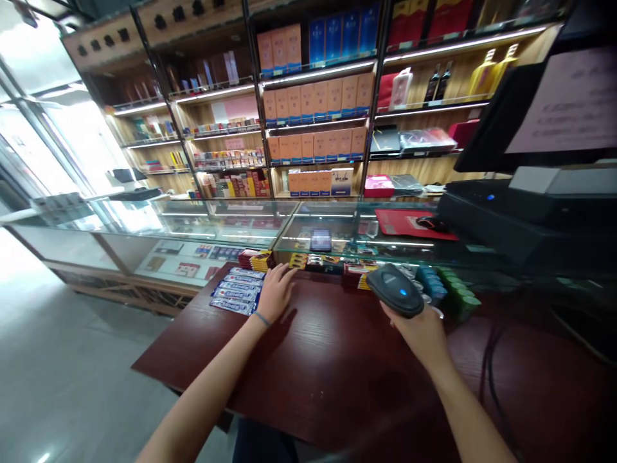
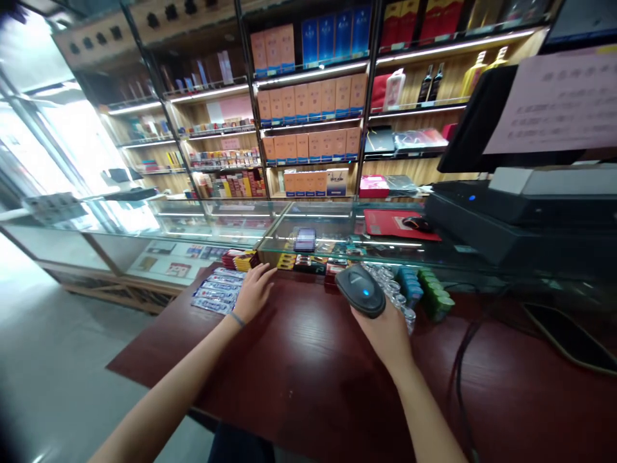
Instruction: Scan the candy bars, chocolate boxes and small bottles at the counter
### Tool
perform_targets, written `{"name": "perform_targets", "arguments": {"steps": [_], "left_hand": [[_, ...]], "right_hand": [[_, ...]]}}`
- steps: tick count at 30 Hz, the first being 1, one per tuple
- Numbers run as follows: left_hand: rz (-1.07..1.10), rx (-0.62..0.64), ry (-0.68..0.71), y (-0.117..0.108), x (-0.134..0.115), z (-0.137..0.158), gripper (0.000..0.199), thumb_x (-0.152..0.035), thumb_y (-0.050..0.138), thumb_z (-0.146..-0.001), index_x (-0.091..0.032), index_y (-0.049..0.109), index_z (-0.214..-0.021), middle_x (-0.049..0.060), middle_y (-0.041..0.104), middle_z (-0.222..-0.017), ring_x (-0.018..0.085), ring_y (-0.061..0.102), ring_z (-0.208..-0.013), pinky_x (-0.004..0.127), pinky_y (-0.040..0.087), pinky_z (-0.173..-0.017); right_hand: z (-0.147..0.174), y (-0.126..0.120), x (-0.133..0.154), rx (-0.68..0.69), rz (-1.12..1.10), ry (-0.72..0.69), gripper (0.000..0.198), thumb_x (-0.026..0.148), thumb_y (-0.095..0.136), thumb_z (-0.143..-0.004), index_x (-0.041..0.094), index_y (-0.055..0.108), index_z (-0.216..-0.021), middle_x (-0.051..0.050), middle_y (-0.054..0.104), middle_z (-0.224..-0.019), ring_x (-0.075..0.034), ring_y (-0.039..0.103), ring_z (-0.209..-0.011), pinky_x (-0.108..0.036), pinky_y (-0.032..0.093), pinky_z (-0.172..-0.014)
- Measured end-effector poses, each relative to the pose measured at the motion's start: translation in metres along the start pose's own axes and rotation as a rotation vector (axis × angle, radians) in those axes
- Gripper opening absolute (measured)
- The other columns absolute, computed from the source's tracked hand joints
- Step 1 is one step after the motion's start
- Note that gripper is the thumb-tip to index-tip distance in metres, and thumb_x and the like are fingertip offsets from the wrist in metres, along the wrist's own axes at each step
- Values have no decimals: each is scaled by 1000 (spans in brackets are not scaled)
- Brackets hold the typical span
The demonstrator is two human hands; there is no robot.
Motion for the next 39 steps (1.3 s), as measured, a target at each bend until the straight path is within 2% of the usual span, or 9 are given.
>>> {"name": "perform_targets", "arguments": {"steps": [3,7,12,18,22,27,32,35,39], "left_hand": [[-348,3,102,-50,19,13,38,-20,66,-84,-31,70,-120,10,60,-134,34,46,-134,54,26,-120],[-684,48,133,-107,46,35,39,-22,54,-91,-29,66,-127,11,58,-134,33,52,-127,52,38,-113],[-812,95,97,-143,65,57,41,-17,50,-90,-28,66,-127,12,60,-130,31,54,-121,50,43,-108],[-795,102,70,-142,76,56,43,-15,50,-89,-29,68,-126,11,62,-129,31,54,-122,49,41,-109],[-800,107,66,-141,77,55,40,-16,50,-91,-29,69,-124,10,66,-120,29,57,-116,44,43,-106],[-945,156,91,-138,67,56,34,-21,48,-96,-26,67,-124,10,67,-116,27,58,-112,42,45,-100],[-1032,150,113,-133,50,55,34,-19,49,-97,-26,66,-125,9,69,-113,26,60,-109,39,47,-94],[-879,57,146,-124,30,49,37,-15,47,-96,-26,65,-126,8,70,-114,25,61,-110,39,47,-98],[-373,-256,82,-106,11,31,25,-29,50,-98,-23,68,-115,8,70,-115,24,62,-112,38,47,-101]], "right_hand": [[8,18,3,90,-14,4,36,46,66,-78,18,74,-97,-8,76,-72,-30,74,-77,-37,56,-72],[23,41,9,222,-50,16,41,45,65,-78,18,72,-108,-8,78,-79,-31,75,-79,-35,56,-69],[41,67,16,358,13,1,51,39,62,-80,24,64,-129,-8,78,-106,-34,73,-104,-38,55,-79],[55,90,14,539,203,-136,45,37,59,-83,24,62,-125,-11,79,-103,-38,74,-101,-38,54,-73],[57,92,15,531,261,-178,45,35,58,-83,23,60,-126,-11,79,-101,-38,75,-98,-37,55,-70],[56,91,16,534,262,-198,47,36,57,-84,22,59,-129,-10,79,-101,-35,75,-98,-35,56,-70],[51,87,12,486,277,-137,49,38,58,-83,22,62,-129,-10,79,-98,-36,76,-96,-36,57,-71],[48,84,10,470,231,-110,51,37,60,-82,24,62,-131,-9,79,-102,-35,75,-99,-37,58,-74],[44,78,10,426,127,-87,50,38,61,-81,24,62,-130,-9,77,-113,-34,73,-106,-38,58,-79]]}}
Point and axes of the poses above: each hand's wrist, its own z-axis away from the middle knuckle, its own y-axis out of the palm, x = y × z, the point moved 6 cm from there along -z, towards the middle knuckle
